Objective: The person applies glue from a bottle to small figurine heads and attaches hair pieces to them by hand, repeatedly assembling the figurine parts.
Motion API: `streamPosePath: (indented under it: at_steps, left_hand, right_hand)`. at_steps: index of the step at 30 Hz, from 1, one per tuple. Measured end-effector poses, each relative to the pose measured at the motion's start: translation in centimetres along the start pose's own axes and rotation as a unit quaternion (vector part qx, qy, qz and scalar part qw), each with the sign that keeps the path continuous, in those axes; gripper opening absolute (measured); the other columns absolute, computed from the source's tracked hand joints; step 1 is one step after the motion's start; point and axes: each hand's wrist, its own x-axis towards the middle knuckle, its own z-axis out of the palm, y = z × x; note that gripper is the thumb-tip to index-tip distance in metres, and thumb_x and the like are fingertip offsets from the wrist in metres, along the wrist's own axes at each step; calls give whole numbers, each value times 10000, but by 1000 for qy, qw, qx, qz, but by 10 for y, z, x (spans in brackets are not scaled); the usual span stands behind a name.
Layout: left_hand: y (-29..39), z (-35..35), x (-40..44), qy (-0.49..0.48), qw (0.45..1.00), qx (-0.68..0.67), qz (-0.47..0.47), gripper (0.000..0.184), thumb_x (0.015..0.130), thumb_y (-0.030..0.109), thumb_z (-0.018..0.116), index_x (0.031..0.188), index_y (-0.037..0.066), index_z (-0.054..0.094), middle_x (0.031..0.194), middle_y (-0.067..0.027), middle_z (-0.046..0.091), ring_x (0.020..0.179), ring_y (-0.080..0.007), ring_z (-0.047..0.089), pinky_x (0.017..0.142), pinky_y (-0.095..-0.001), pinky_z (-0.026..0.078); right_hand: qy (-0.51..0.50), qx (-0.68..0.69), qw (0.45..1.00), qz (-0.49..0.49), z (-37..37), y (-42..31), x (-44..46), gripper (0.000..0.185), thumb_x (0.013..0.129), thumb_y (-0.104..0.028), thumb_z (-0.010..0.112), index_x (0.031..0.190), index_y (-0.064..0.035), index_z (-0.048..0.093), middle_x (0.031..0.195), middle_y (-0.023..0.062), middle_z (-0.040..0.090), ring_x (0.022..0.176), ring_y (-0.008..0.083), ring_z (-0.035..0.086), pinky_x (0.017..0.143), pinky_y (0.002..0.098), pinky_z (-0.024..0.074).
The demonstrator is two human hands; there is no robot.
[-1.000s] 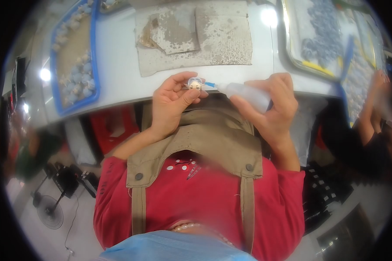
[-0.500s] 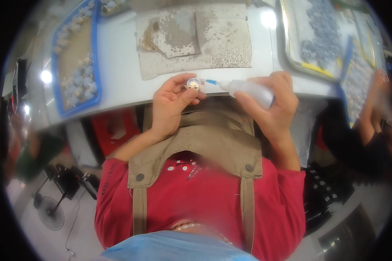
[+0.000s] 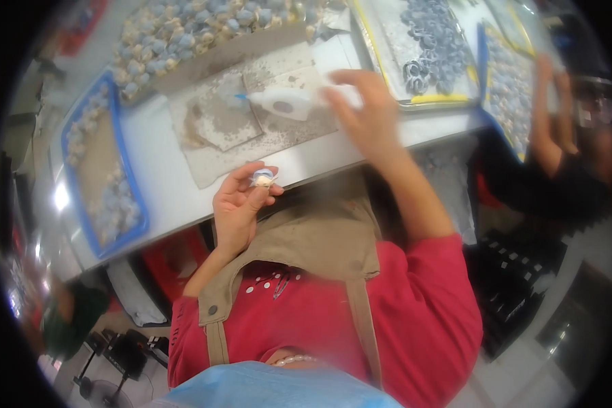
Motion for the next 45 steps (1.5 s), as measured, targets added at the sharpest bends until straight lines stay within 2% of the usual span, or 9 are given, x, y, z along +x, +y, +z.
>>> streamPosePath:
  at_steps: [6, 13, 15, 24, 28, 30, 34, 36, 45]
  left_hand:
    - [-8, 11, 4, 11, 1000, 20, -15, 325, 833, 61, 587, 1134, -10, 488, 1049, -106, 572, 860, -149, 596, 711, -217, 471]
    - [-13, 31, 4, 6, 999, 37, -16, 328, 829, 48, 587, 1135, -16, 487, 1037, -104, 577, 854, -154, 599, 707, -218, 475]
    - [-14, 33, 5, 22, 999, 40, -13, 325, 829, 43, 585, 1133, -16, 489, 1030, -104, 579, 850, -152, 599, 707, -217, 476]
    - [-13, 39, 2, 40, 998, 42, -8, 320, 828, 38, 584, 1129, -18, 489, 1024, -104, 579, 845, -151, 598, 706, -214, 477]
    - [-13, 39, 7, 34, 998, 41, -14, 317, 829, 41, 584, 1126, -18, 491, 1023, -104, 578, 842, -149, 597, 705, -212, 475]
    - [-12, 39, 11, 16, 999, 45, -20, 324, 829, 39, 582, 1133, -20, 488, 1025, -105, 576, 839, -146, 595, 704, -209, 473]
    - [-13, 38, 14, 3, 998, 46, -32, 337, 828, 38, 583, 1143, -23, 481, 1029, -110, 573, 837, -146, 594, 707, -210, 472]
    - [-13, 37, 14, -1, 998, 48, -40, 349, 825, 38, 585, 1150, -29, 475, 1032, -116, 571, 834, -150, 595, 708, -211, 473]
    - [-11, 40, 7, -10, 998, 48, -32, 336, 830, 17, 568, 1147, -40, 471, 1062, -144, 560, 831, -161, 595, 701, -219, 480]
  right_hand:
    - [90, -286, 952, 59, -100, 126, 11, 273, 818, -65, 506, 1085, -21, 548, 1036, 158, 590, 960, 268, 561, 839, 348, 424]
    - [64, -221, 973, 27, -75, 167, 41, 317, 831, -106, 489, 1142, -71, 539, 1055, 147, 585, 962, 250, 561, 796, 317, 438]
    - [-104, 2, 979, 175, -83, 116, 50, 293, 838, -191, 515, 1110, -102, 576, 982, 131, 614, 884, 194, 584, 733, 274, 445]
    - [43, -230, 950, 208, -85, 254, 125, 309, 815, -324, 534, 1042, -133, 622, 981, 143, 626, 903, 288, 586, 777, 329, 447]
    - [-66, 20, 979, 193, -90, 176, 95, 293, 875, -266, 488, 1097, -109, 598, 1044, 115, 597, 995, 224, 534, 856, 307, 402]
    - [22, -109, 993, -28, -97, 151, 78, 263, 857, -196, 534, 1088, -90, 599, 1015, 90, 610, 967, 206, 540, 851, 292, 406]
    - [-108, -22, 991, 82, -98, 92, 37, 245, 786, -83, 596, 1031, -80, 612, 1006, 83, 606, 932, 215, 542, 830, 288, 420]
    - [-160, -146, 963, -158, -87, 80, 28, 255, 716, -10, 614, 962, -75, 608, 964, 89, 595, 898, 235, 548, 775, 308, 446]
    - [-85, -107, 989, -56, -72, 81, 10, 232, 773, -48, 564, 1004, -65, 575, 895, 87, 575, 787, 212, 564, 682, 304, 462]
